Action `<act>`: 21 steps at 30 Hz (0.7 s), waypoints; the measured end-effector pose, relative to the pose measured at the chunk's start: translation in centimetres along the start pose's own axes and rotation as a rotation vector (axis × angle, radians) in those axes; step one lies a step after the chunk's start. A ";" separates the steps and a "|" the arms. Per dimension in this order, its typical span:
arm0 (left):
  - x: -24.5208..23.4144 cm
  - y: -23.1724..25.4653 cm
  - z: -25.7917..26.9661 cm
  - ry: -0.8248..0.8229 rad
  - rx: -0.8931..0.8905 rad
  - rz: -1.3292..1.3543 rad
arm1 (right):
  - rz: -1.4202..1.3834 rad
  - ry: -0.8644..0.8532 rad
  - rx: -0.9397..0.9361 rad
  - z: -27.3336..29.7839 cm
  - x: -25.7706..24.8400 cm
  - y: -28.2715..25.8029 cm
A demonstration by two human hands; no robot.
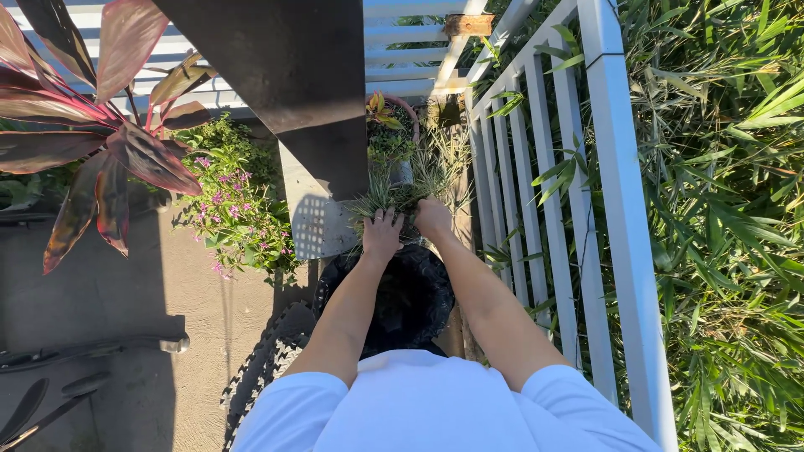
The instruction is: Pruning and cleaning a small potted plant on a balcony.
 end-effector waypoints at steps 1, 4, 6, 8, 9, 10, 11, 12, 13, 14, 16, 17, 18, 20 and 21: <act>0.2 -0.1 -0.2 -0.003 0.000 0.000 | -0.002 -0.002 0.000 0.0 -0.3 0.0; 0.4 0.0 -0.3 0.011 -0.004 0.011 | -0.186 -0.006 0.134 0.4 -0.2 1.5; 0.4 -0.1 0.1 -0.006 -0.014 0.003 | -0.289 0.031 0.166 0.4 1.0 2.8; 0.2 -0.1 0.1 -0.025 -0.016 0.008 | -0.303 0.024 0.172 0.2 1.5 3.3; -0.1 -0.2 0.0 -0.033 -0.015 0.009 | -0.317 0.027 0.179 0.0 1.7 3.6; -0.1 -0.2 0.1 -0.039 -0.016 0.012 | -0.317 0.021 0.180 0.1 1.7 3.7; 0.0 -0.2 0.2 -0.068 -0.016 0.011 | -0.335 -0.002 0.198 0.2 1.9 3.8; 0.0 -0.2 0.2 -0.094 -0.014 0.009 | -0.354 -0.023 0.218 0.3 2.0 4.0; -0.3 -0.3 0.4 -0.098 -0.014 0.011 | -0.354 -0.027 0.219 0.4 2.2 4.2; -0.6 -0.3 0.5 -0.098 -0.013 0.009 | -0.387 -0.002 0.214 0.4 2.3 4.5; -0.9 -0.4 0.6 -0.101 -0.014 0.008 | -0.421 0.020 0.209 0.4 2.5 4.9; -0.9 -0.3 0.6 -0.104 -0.014 0.005 | -0.443 0.022 0.214 0.5 2.7 5.1; -1.0 -0.3 0.5 -0.105 -0.013 0.002 | -0.465 0.024 0.219 0.5 2.8 5.4; -0.8 -0.3 0.5 -0.114 -0.014 0.007 | -0.517 0.025 0.244 0.6 2.9 5.7; -0.8 -0.3 0.5 -0.121 -0.014 0.010 | -0.570 0.029 0.269 0.7 3.0 5.8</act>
Point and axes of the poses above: each hand's wrist, its own z-axis away from the middle knuckle, its own x-axis out of the palm, y = z × x, the point moved 6 cm from there along -z, towards the middle knuckle, and after that the axes turned 8 degrees about -x, right-handed, at the moved point
